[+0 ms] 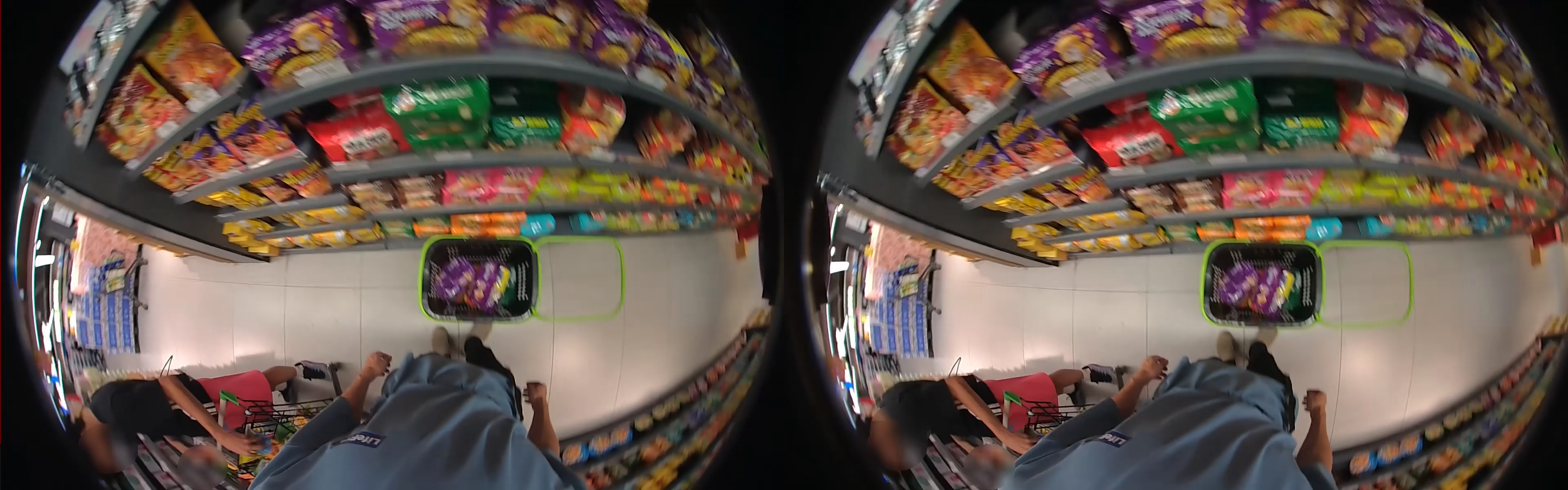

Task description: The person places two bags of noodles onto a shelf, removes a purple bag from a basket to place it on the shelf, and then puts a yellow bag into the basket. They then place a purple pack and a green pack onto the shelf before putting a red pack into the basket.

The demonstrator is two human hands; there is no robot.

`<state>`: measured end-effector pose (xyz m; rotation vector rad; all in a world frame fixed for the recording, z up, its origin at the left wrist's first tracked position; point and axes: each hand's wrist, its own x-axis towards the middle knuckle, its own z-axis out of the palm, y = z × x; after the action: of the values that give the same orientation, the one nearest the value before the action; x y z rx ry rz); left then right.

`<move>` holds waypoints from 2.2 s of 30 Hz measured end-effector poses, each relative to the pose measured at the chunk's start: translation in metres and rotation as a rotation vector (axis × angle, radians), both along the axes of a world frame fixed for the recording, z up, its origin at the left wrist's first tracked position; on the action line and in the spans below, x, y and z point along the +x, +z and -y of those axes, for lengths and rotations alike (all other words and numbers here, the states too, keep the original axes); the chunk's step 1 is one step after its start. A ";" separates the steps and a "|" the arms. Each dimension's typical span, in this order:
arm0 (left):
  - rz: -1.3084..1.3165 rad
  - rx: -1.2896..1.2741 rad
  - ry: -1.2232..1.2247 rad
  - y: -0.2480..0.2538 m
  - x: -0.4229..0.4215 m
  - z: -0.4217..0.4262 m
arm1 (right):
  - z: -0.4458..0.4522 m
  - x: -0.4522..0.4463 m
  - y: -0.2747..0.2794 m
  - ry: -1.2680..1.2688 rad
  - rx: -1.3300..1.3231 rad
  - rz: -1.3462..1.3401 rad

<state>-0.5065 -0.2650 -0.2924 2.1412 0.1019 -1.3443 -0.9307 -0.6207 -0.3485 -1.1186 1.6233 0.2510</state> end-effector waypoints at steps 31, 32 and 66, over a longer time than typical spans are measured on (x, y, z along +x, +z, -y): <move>0.096 0.363 -0.034 0.111 -0.106 0.048 | 0.110 0.341 -0.245 0.952 -0.152 -0.325; 0.098 0.362 -0.040 0.108 -0.108 0.043 | 0.106 0.337 -0.263 0.946 -0.152 -0.325; -0.869 -1.040 0.452 0.170 -0.055 0.260 | 0.057 0.180 0.396 0.584 -0.269 0.929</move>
<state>-0.5619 -0.5245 -0.1223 0.5705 0.1666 -1.4698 -0.7503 -0.6778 0.0470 -1.5856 0.4977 -0.1227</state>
